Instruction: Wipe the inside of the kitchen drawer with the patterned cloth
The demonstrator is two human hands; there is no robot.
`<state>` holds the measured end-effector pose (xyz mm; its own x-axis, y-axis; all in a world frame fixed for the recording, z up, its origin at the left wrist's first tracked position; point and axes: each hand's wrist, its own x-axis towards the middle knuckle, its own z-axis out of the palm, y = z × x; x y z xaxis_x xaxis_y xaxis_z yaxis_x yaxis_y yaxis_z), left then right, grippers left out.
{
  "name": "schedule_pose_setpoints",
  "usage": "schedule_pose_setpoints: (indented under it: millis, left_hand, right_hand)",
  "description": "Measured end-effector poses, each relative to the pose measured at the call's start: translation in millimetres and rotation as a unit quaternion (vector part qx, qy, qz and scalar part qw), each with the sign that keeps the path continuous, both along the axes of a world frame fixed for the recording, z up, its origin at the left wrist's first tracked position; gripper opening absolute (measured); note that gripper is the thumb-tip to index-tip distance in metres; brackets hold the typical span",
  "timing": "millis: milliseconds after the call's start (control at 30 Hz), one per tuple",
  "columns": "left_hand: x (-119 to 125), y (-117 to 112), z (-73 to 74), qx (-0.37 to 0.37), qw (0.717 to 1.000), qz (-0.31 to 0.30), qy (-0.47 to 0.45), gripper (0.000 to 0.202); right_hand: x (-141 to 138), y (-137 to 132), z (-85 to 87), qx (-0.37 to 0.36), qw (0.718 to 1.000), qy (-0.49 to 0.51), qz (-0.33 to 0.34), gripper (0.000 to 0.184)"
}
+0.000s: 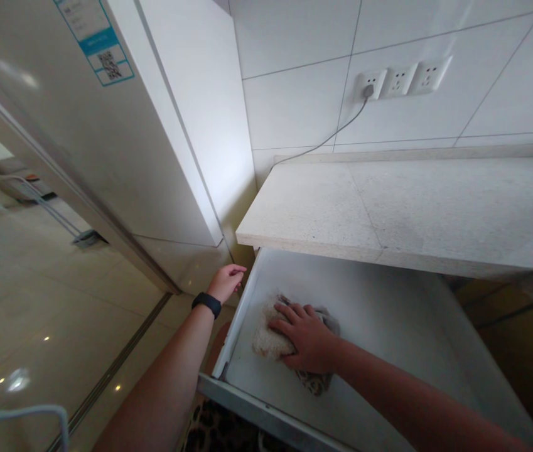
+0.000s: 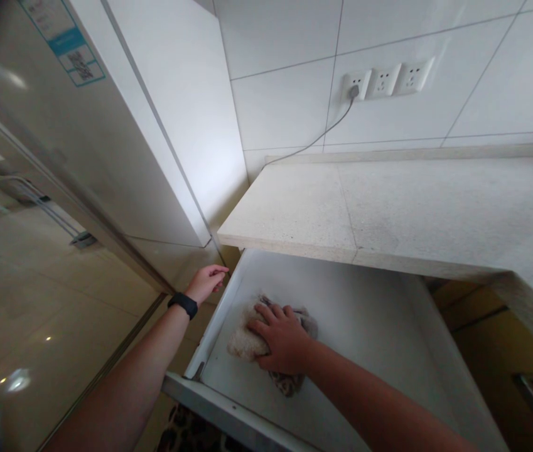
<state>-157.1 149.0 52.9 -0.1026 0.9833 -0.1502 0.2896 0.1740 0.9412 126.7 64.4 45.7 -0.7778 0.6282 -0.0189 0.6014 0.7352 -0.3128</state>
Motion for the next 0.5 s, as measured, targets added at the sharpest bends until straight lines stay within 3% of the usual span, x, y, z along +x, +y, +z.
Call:
schedule_pose_setpoints:
  millis: [200, 267, 367, 400, 433, 500]
  left_hand:
    - [-1.5, 0.0, -5.3, 0.009, 1.0, -0.006, 0.002, 0.033]
    - [-2.8, 1.0, -8.1, 0.019, 1.0, -0.013, -0.004, 0.034]
    - [-3.7, 3.2, -10.9, 0.025, 0.999, -0.022, -0.02, 0.037]
    - [-3.7, 3.8, -11.2, 0.024, 0.999, -0.023, -0.023, 0.037]
    - [-3.5, 4.2, -11.1, 0.022, 0.999, -0.023, -0.023, 0.037]
    - [-3.0, 4.5, -10.2, 0.015, 1.0, -0.021, -0.018, 0.038]
  right_hand:
    - [12.7, 20.1, -0.7, 0.009, 0.999, -0.001, -0.031, 0.074]
    - [16.8, 29.8, -2.0, 0.02, 0.994, -0.011, -0.111, 0.071]
    - [15.7, 36.7, -3.4, 0.024, 0.957, -0.03, -0.288, 0.068]
    - [13.0, 35.1, -3.2, 0.021, 0.948, -0.036, -0.317, 0.068]
    - [9.3, 31.3, -2.7, 0.016, 0.949, -0.04, -0.313, 0.069]
    - [-0.2, 18.3, -0.6, 0.006, 0.974, -0.038, -0.223, 0.075]
